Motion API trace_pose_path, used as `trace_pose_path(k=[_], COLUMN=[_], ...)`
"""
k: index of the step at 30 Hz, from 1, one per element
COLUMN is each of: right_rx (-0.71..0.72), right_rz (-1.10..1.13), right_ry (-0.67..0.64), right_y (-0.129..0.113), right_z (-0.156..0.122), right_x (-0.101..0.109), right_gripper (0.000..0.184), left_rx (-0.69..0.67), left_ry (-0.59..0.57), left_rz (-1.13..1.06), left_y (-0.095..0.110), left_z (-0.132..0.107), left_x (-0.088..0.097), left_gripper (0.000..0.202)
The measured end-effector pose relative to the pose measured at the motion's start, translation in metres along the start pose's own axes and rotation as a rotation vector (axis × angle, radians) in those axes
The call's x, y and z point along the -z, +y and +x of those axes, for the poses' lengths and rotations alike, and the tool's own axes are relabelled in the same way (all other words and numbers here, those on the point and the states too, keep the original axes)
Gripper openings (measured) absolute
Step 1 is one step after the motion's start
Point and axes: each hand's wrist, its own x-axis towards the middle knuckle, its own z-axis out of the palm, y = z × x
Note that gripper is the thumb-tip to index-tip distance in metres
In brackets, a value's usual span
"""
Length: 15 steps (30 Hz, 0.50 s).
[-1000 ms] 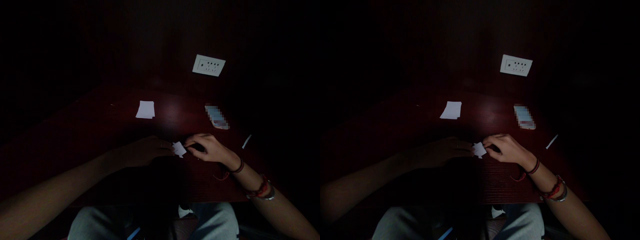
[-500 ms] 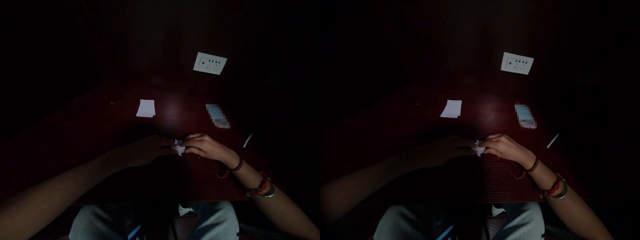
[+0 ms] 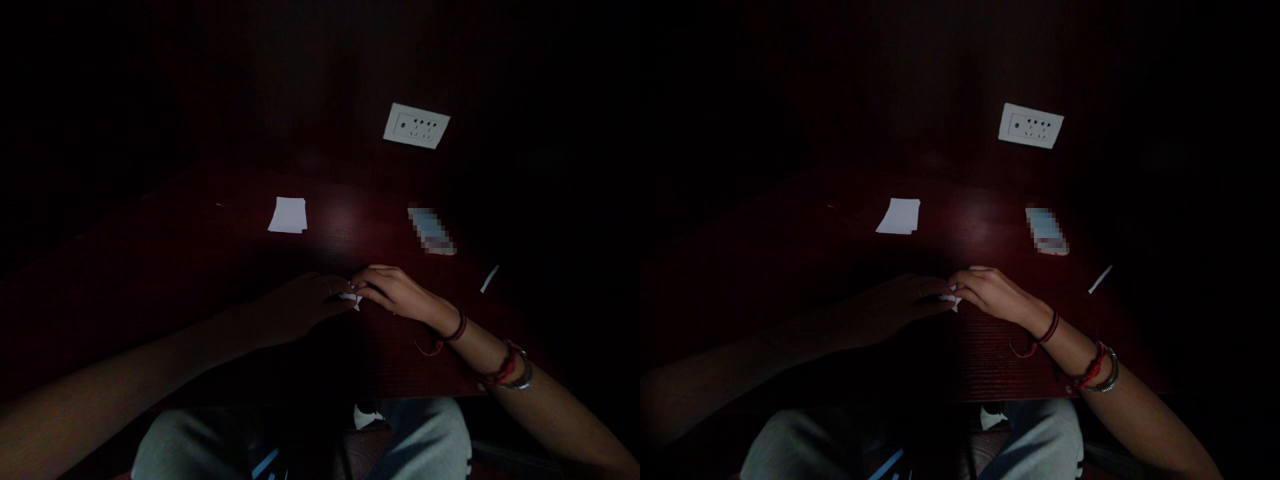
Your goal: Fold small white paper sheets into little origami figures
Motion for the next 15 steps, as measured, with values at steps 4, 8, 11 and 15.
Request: trace_pose_path(k=[4, 8, 11, 15], right_rx=[-0.013, -0.053, -0.1, -0.153], right_rz=[-0.003, 0.043, 0.08, 0.125], right_ry=[0.01, 0.013, 0.009, 0.003], right_y=[0.0, 0.0, 0.0, -0.001], right_z=[0.002, 0.003, 0.004, 0.007], right_x=[-0.001, -0.001, -0.001, -0.001], right_gripper=[0.018, 0.013, 0.015, 0.023], left_rx=[0.0, 0.012, 0.03, 0.071], left_ry=[-0.004, 0.001, -0.008, -0.019], left_rz=[0.017, 0.022, 0.029, 0.047], left_y=[0.005, 0.007, 0.009, 0.012], left_z=[0.001, -0.002, -0.003, -0.003], left_x=[0.002, 0.0, -0.001, -0.001], left_gripper=[0.041, 0.042, 0.041, 0.041])
